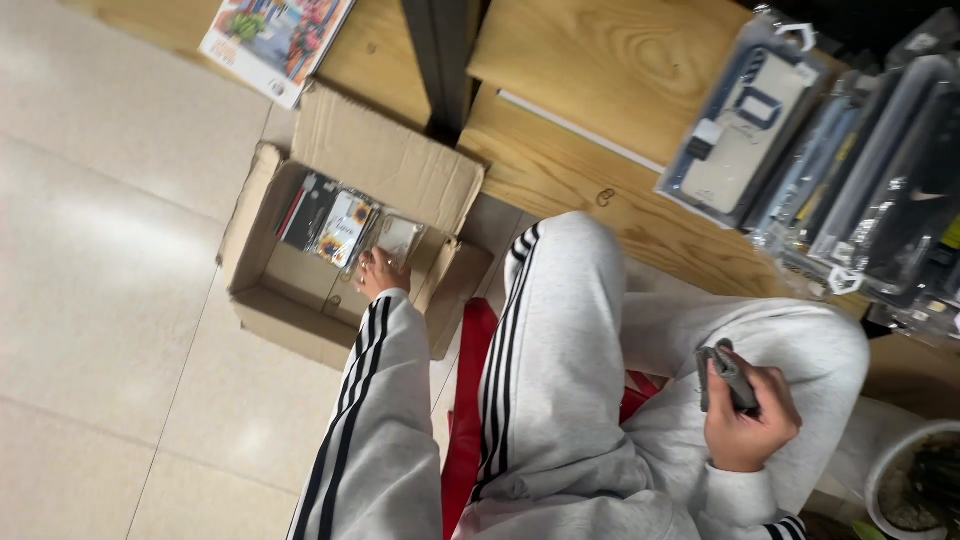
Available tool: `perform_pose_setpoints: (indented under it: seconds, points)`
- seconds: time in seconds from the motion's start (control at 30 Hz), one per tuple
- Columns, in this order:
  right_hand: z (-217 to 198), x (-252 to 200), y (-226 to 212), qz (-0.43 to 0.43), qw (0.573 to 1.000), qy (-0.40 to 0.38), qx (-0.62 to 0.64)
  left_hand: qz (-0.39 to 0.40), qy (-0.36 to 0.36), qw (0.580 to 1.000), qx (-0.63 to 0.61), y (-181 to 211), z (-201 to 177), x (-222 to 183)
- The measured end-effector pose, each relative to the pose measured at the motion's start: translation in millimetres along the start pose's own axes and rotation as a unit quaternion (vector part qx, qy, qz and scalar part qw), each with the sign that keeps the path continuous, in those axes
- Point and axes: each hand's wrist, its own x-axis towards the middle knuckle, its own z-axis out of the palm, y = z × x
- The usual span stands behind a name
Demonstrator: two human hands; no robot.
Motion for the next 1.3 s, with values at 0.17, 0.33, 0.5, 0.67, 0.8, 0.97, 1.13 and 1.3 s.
perform_pose_setpoints:
  seconds: [0.17, 0.33, 0.5, 0.67, 0.8, 0.97, 1.13, 1.3]
  points:
    - [0.2, 2.9, -0.8, 0.026, 1.000, 0.005, 0.013, -0.007, -0.032, 0.995, -0.095, 24.8, -51.1, -35.0]
    - [-2.1, 8.4, -0.4, 0.019, 0.999, 0.013, 0.022, 0.235, 0.088, 0.913, -0.321, 59.4, -110.8, -104.7]
    - [2.0, 20.1, 0.8, -0.010, 0.993, 0.066, 0.099, 0.397, -0.279, 0.686, -0.542, 110.7, -156.7, -204.9]
    - [-6.9, 19.5, -1.9, -0.003, 0.990, 0.072, 0.118, 0.402, -0.314, 0.644, -0.571, 116.2, -152.6, -209.8]
    - [-10.7, 19.9, -2.5, 0.015, 0.986, 0.076, 0.144, 0.311, -0.357, 0.661, -0.583, 112.0, -211.4, -273.3]
    - [-21.4, 25.4, -20.5, 0.012, 0.983, 0.083, 0.164, 0.338, -0.348, 0.685, -0.544, 115.7, -200.2, -280.3]
    - [-32.7, 17.1, -31.1, 0.002, 0.979, 0.082, 0.189, 0.362, -0.341, 0.710, -0.499, 108.2, -166.1, -279.4]
    - [-45.1, 8.2, -43.8, -0.003, 0.971, 0.079, 0.225, 0.386, -0.311, 0.736, -0.461, 100.3, -150.6, -262.9]
